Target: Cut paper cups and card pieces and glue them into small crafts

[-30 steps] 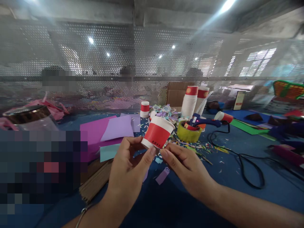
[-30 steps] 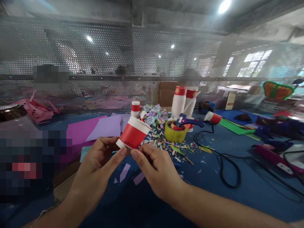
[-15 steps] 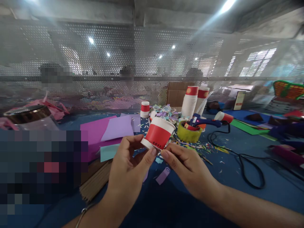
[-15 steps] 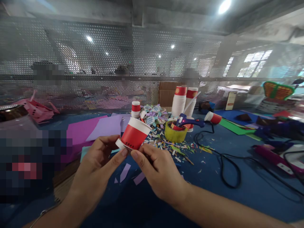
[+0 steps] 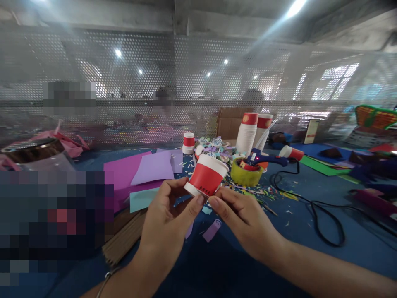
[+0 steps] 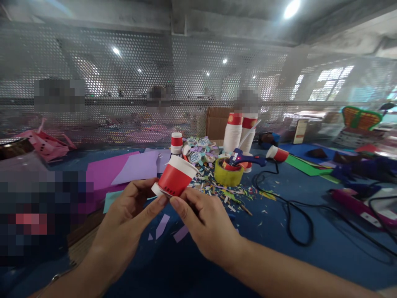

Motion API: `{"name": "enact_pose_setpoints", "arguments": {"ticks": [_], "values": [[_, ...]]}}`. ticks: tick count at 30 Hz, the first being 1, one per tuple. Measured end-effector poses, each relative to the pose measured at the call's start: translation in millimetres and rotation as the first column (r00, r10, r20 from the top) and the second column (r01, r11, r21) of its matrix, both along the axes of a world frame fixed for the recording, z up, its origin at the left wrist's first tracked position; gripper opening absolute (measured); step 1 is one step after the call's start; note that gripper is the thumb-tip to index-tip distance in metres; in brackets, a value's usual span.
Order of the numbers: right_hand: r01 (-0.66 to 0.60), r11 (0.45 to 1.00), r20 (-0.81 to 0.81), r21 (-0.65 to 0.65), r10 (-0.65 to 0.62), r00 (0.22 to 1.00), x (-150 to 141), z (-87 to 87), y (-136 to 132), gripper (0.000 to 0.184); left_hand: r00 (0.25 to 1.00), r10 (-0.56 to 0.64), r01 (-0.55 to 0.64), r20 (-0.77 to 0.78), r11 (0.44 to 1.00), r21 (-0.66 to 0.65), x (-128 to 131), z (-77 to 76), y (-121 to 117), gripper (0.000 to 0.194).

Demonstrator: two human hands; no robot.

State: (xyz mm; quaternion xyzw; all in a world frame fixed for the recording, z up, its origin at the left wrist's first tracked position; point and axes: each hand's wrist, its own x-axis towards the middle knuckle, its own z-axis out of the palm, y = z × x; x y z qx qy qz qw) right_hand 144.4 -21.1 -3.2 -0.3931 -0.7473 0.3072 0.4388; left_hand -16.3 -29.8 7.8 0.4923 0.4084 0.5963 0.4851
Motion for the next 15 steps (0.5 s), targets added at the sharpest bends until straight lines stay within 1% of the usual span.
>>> {"name": "enact_pose_setpoints", "arguments": {"ticks": [4,10,15], "values": [[0.020,1.000,0.018,0.006,-0.020,1.000,1.3,3.0,0.6,0.038,1.000,0.014,-0.014,0.010,1.000,0.000,-0.5,-1.0,0.5,0.037],[0.034,0.999,0.051,-0.040,-0.032,0.998,2.3,2.7,2.2,0.037,0.999,-0.024,0.023,0.038,1.000,0.016,-2.3,-2.3,1.8,0.040],[0.013,0.999,0.057,-0.044,-0.010,0.998,2.6,3.1,1.2,0.037,0.999,-0.026,0.025,0.041,0.999,0.025,-1.7,-1.5,2.1,0.039]]}}
